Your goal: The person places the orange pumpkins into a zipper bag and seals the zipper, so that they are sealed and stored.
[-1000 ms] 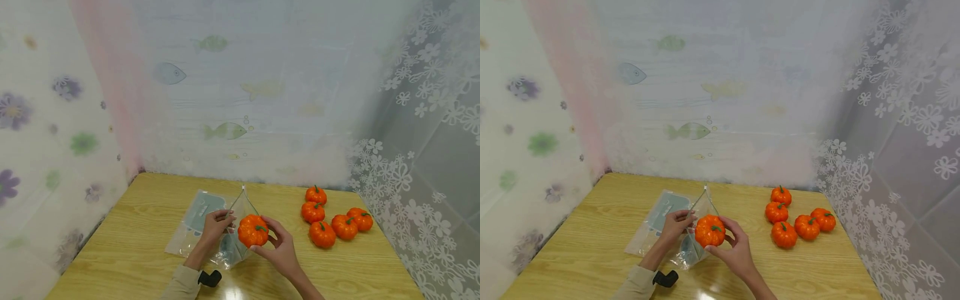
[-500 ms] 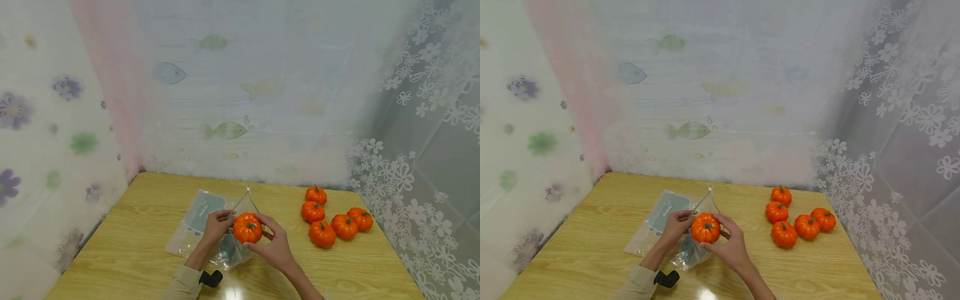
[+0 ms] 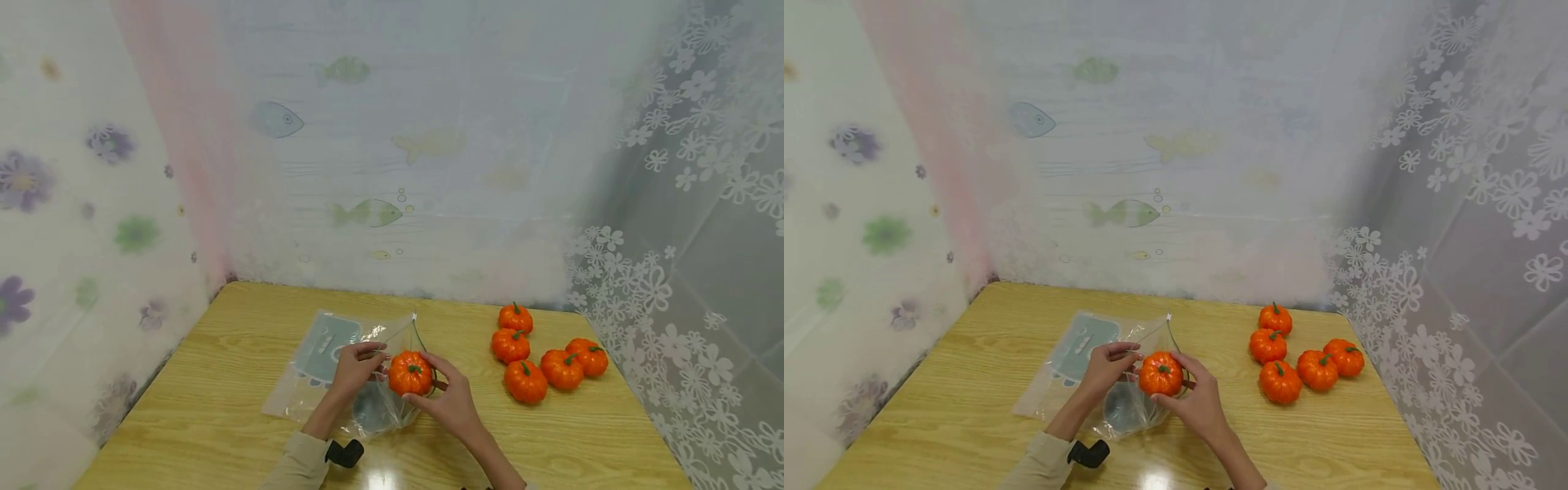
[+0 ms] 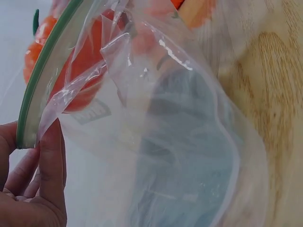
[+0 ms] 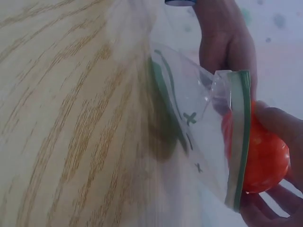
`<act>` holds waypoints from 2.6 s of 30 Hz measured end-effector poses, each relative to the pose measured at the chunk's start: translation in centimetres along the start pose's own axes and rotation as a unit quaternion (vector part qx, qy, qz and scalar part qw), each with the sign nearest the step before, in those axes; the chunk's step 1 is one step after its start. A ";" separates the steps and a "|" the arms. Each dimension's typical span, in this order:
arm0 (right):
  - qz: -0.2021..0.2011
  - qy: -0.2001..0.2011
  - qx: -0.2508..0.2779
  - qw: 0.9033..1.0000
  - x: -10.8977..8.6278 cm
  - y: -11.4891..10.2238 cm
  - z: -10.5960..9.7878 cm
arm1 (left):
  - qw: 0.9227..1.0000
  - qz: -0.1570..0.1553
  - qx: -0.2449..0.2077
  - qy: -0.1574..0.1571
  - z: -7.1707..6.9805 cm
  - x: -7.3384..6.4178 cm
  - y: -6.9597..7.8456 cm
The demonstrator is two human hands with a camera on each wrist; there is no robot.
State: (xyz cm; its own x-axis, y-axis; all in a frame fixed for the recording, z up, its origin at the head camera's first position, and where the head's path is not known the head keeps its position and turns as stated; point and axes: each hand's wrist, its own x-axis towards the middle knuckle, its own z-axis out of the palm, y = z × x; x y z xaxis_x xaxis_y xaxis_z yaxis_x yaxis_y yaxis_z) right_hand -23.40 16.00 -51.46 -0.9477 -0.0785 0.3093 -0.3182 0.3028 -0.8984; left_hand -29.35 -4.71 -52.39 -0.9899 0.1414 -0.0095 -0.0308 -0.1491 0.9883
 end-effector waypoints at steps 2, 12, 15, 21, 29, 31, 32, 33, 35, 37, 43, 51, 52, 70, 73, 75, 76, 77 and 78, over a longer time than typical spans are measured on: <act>0.009 -0.003 0.001 1.000 0.0 0.3 0.0 | 1.000 0.000 0.002 -0.002 0.0 0.0 0.1; 0.037 -0.039 -0.032 0.998 0.8 0.8 -0.1 | 1.000 0.004 0.012 -0.013 0.1 0.0 0.5; 0.038 -0.047 -0.049 0.997 1.1 0.8 -0.1 | 1.000 0.003 0.012 -0.014 0.1 -0.1 0.6; 0.043 -0.060 -0.067 0.995 1.6 1.5 0.1 | 1.000 0.004 0.014 -0.014 0.2 -0.2 0.5; 0.047 -0.119 -0.083 0.988 1.9 2.7 -0.1 | 0.999 0.006 0.037 -0.012 0.1 -0.1 0.1; 0.048 -0.140 -0.068 0.987 1.9 2.8 -0.4 | 0.999 0.005 0.037 -0.013 0.1 -0.1 0.1; 0.049 -0.150 -0.058 0.986 1.8 2.8 -0.5 | 0.999 0.004 0.038 -0.013 0.1 -0.1 0.2; 0.049 -0.162 -0.046 0.984 1.8 2.8 -0.6 | 0.999 0.003 0.041 -0.013 0.0 -0.1 0.2; 0.049 -0.184 -0.026 0.981 1.8 2.8 -0.8 | 0.999 0.002 0.043 -0.013 0.0 0.0 0.2; 0.047 -0.200 -0.010 0.979 1.8 2.7 -1.0 | 0.999 0.001 0.043 -0.012 0.0 0.0 0.2; 0.053 -0.212 0.022 0.976 1.8 2.7 -1.1 | 0.999 0.004 0.052 -0.005 0.1 0.0 0.1; 0.044 -0.158 0.000 0.986 1.9 2.9 -0.4 | 0.999 0.004 0.048 -0.011 0.2 0.0 0.2; 0.042 -0.150 -0.005 0.988 1.9 2.9 -0.2 | 0.999 0.004 0.046 -0.013 0.2 0.0 0.3; 0.020 -0.105 -0.030 0.994 2.3 2.9 1.4 | 0.998 0.022 0.056 -0.026 0.2 0.1 0.5; 0.013 -0.107 -0.033 0.994 2.4 2.8 1.6 | 0.997 0.028 0.063 -0.024 0.3 0.1 0.6; 0.012 -0.107 -0.033 0.994 2.5 2.9 1.7 | 0.997 0.027 0.064 -0.021 0.3 0.2 0.6; 0.013 -0.106 -0.032 0.994 2.5 2.9 1.8 | 0.997 0.027 0.065 -0.018 0.3 0.2 0.6; 0.013 -0.106 -0.033 0.994 2.5 2.9 1.9 | 0.998 0.025 0.064 -0.014 0.3 0.2 0.7; 0.010 -0.106 -0.031 0.994 2.5 2.9 2.0 | 0.998 0.025 0.064 -0.010 0.3 0.3 0.6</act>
State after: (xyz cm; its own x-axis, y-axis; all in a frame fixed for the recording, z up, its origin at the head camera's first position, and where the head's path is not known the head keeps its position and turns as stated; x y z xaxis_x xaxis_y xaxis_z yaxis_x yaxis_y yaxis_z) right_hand -26.77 14.79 -53.86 -0.9395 -0.2685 0.2127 -0.3035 0.3644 -0.8804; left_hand -29.60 -4.44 -51.70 -0.9866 0.1574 0.0424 0.0379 -0.0315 0.9988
